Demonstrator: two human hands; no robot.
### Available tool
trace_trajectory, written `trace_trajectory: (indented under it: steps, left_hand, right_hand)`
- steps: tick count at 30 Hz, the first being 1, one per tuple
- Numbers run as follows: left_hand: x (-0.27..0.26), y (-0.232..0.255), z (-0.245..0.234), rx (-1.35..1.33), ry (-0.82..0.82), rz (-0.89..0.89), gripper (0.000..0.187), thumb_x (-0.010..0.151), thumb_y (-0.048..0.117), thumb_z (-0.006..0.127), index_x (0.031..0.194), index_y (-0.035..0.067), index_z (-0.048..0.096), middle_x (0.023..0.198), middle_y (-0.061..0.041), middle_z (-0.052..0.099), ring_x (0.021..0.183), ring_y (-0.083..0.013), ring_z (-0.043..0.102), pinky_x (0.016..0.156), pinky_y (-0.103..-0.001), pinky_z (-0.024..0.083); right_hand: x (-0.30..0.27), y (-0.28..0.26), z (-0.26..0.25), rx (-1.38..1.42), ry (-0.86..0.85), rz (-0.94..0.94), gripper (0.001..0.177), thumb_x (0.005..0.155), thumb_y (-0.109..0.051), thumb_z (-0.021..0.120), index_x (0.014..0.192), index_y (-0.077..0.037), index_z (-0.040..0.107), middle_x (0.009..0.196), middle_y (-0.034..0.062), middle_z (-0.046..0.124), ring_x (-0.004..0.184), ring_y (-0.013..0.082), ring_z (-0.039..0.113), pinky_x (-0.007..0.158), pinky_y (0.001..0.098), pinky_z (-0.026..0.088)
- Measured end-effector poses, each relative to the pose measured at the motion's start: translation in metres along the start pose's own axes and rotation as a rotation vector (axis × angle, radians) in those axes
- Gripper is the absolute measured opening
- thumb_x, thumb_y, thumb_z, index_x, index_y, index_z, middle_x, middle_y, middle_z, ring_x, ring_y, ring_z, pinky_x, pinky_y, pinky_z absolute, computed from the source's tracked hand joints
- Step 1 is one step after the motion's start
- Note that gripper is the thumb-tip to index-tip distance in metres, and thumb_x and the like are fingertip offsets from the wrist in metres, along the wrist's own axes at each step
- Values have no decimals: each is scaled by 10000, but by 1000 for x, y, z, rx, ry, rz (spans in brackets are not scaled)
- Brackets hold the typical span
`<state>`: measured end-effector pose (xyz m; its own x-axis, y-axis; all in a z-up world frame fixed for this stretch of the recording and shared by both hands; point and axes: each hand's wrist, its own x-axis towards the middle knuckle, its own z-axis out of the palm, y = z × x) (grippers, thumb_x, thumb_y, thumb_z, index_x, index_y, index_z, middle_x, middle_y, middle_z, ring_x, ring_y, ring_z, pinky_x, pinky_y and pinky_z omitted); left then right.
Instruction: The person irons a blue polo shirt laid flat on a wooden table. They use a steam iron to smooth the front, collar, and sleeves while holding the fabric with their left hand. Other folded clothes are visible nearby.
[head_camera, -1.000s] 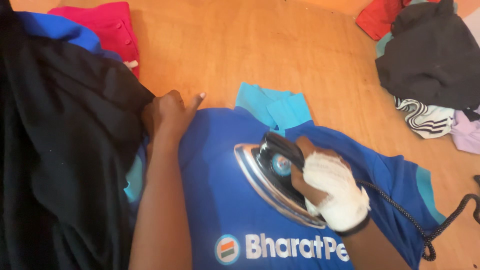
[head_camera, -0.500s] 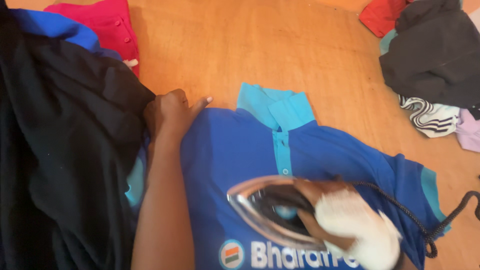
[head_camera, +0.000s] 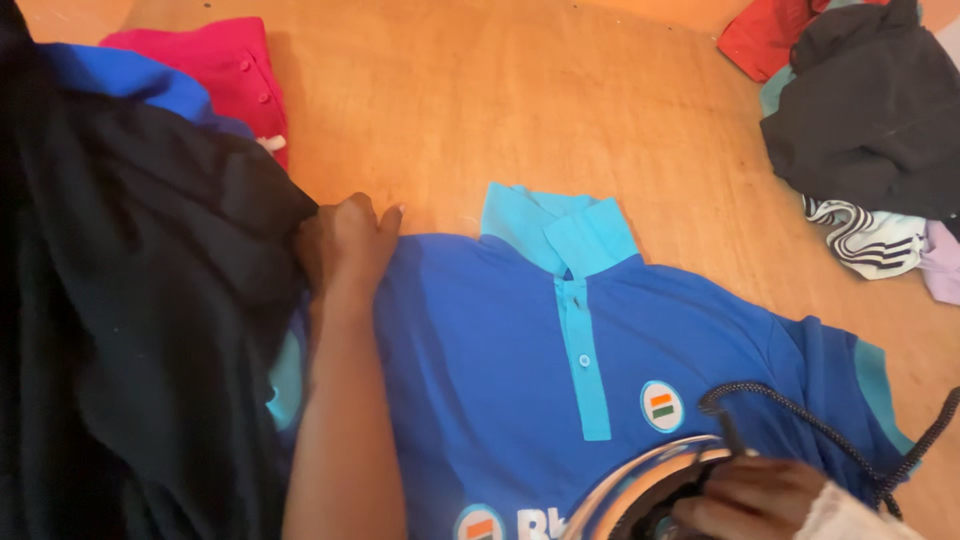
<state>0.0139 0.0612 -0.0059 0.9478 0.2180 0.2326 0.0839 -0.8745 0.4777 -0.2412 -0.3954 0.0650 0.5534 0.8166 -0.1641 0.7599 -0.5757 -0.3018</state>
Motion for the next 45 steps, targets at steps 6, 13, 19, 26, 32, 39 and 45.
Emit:
trace_trajectory:
  steps: [6, 13, 19, 26, 32, 39, 45]
  left_hand:
    - [-3, 0, 1, 9, -69, 1, 430, 928, 480, 643, 932, 64, 751, 841, -222, 737, 833, -418, 712, 842, -540, 528]
    - [1, -4, 8, 2, -60, 18, 406, 936, 451, 619, 950, 67, 750, 865, -220, 739, 847, -418, 717, 835, -537, 534]
    - [4, -2, 5, -27, -43, -2, 358, 930, 421, 629, 939, 81, 740, 878, -224, 732, 850, -422, 710, 831, -549, 526]
    - [-39, 73, -12, -212, 238, 300, 132, 965, 169, 582, 977, 42, 618, 990, -173, 661, 972, -384, 659, 830, -522, 525]
    - [-68, 97, 13, -648, -175, 260, 294, 1048, 287, 492, 1097, 56, 668, 1125, -181, 687, 1065, -397, 645, 909, -511, 519]
    - [-69, 62, 36, -127, 41, 657, 486, 1012, 408, 463, 1379, 135, 626, 1465, -72, 584, 1408, -283, 471, 1178, -551, 282]
    - [-64, 53, 38, -59, -44, 629, 554, 1020, 455, 424, 1469, 156, 548, 1551, -43, 490, 1455, -288, 397, 1194, -528, 241]
  right_hand:
    - [31, -17, -85, -311, 245, 235, 587, 663, -305, 759, 1206, -102, 673, 1054, 128, 754, 938, 275, 747, 825, 351, 582]
    - [160, -28, -123, 175, 315, 727, 439, 798, -265, 719, 1233, -209, 692, 713, 79, 718, 642, 230, 687, 584, 371, 530]
    - [196, -4, -117, 8, 467, 672, 510, 773, -295, 678, 1259, -152, 612, 870, 107, 754, 785, 332, 717, 673, 445, 531]
    - [194, 5, -120, 78, 392, 701, 396, 798, -302, 683, 1174, -177, 682, 853, 158, 733, 818, 342, 710, 735, 439, 543]
    - [186, 2, -153, 380, -29, 833, 501, 822, -236, 685, 1322, -257, 662, 694, 193, 684, 629, 303, 640, 674, 404, 542]
    - [183, 6, -132, 242, 123, 692, 422, 794, -253, 700, 1215, -231, 688, 705, 180, 671, 640, 300, 631, 637, 424, 514]
    - [193, 17, -122, 78, 346, 767, 412, 780, -273, 692, 1185, -201, 678, 701, 187, 661, 652, 337, 640, 640, 436, 515]
